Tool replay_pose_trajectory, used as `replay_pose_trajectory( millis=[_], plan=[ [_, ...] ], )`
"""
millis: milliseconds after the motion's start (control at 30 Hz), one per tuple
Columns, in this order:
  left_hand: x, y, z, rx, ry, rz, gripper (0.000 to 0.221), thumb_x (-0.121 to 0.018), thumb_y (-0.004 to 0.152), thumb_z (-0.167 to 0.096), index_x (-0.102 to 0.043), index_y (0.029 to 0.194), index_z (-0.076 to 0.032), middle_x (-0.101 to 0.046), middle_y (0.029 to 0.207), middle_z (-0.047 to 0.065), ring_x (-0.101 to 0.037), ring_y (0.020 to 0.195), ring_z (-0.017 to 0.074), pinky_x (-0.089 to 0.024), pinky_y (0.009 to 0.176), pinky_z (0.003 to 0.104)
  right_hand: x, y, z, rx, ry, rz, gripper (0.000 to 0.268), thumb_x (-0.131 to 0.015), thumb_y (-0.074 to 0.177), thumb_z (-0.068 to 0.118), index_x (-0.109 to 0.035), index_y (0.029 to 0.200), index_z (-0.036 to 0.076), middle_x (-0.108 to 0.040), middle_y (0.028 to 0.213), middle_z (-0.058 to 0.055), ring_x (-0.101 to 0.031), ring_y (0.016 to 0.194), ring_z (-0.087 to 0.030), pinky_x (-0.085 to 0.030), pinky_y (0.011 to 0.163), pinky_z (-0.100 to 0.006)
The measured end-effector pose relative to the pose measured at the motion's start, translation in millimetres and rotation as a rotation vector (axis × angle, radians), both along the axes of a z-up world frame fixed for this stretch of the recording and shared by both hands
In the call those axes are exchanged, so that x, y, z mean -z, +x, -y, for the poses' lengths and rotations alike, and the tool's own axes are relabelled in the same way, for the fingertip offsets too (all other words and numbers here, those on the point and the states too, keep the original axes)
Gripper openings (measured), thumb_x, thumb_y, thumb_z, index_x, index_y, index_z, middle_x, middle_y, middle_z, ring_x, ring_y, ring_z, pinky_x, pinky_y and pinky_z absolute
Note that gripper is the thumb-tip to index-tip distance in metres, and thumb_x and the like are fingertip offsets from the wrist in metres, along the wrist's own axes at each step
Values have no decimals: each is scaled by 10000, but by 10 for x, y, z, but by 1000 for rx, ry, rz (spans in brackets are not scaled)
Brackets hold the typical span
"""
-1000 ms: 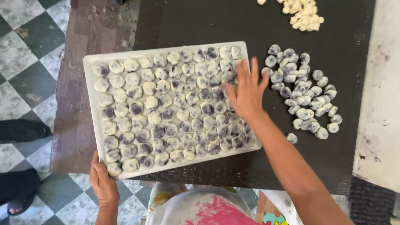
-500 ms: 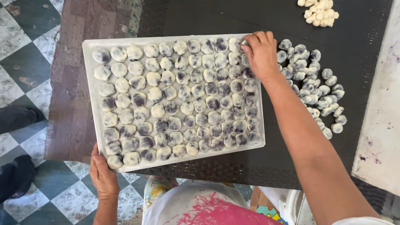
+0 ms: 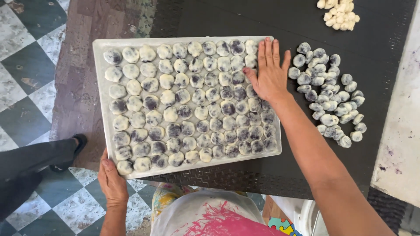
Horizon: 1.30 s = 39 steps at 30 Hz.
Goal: The person arranges small, round, two-toned dough pieces onto a white tray by hand. They pick up the dough from a pile on the table and place them in neat rows on the tray, occasionally adjusting the positions to ensure they are aligned.
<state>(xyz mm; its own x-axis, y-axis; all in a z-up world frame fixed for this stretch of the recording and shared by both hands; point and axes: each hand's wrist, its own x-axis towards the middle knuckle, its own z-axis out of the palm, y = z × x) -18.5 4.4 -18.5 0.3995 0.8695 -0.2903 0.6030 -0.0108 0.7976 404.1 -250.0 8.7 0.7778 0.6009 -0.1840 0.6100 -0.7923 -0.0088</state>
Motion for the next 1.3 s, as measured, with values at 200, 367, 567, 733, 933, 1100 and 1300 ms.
replay_pose_trajectory(
  millis=[200,367,567,733,933,1100,1300],
  plan=[
    [-53,27,17,25,3,66,700,-272,1004,-532,-474,1420,-6,-575,1300,184,-526,1188,298,-428,934,408,-99,-57,-151,28,-6,7,834,-179,1020,631,61,1546,29,49,1638,-155,104,1493,-304,59,1196,-538],
    [-30,13,4,38,44,41,686,-256,1011,-535,-506,1404,-31,-583,1305,177,-526,1197,311,-407,943,414,-160,22,-58,107,80,-121,947,-10,885,714,-34,1554,45,-15,1632,-126,94,1477,-268,71,1155,-570],
    [-147,61,-5,93,16,-20,728,-201,975,-566,-451,1436,-61,-516,1396,172,-459,1287,342,-359,1001,463,-395,-55,-131,183,-30,-227,879,9,889,671,26,1553,95,62,1634,-73,127,1476,-230,62,1160,-564],
    [-523,115,39,293,250,-18,679,-204,998,-549,-347,1453,-65,-405,1431,176,-412,1239,353,-309,998,483,-625,-711,-42,42,204,-82,675,-289,1012,426,-132,1526,19,-149,1600,-175,-85,1468,-320,-87,1181,-543],
    [-960,190,622,824,776,-217,543,-505,867,-71,-439,1405,-81,-443,1410,164,-389,1318,339,-314,1053,513,-752,-2511,208,-406,639,-176,495,-523,936,147,-348,1386,34,-389,1325,-124,-348,1268,-296,-299,1106,-471],
    [-804,260,1173,1134,878,-286,614,-323,956,-200,-167,1529,-42,-63,1617,183,38,1498,370,1,1228,501,-485,-3032,204,-534,387,-52,727,-366,999,527,-330,1459,-35,-292,1540,-231,-237,1451,-418,-212,1196,-524],
    [-504,348,1324,1180,1000,-305,772,-285,981,-518,-136,1534,1,-85,1607,213,-76,1479,431,-96,1223,523,-324,-3065,138,-424,280,23,995,-239,898,726,-189,1499,-64,-141,1581,-249,-111,1481,-422,-114,1232,-525]
  ],
)
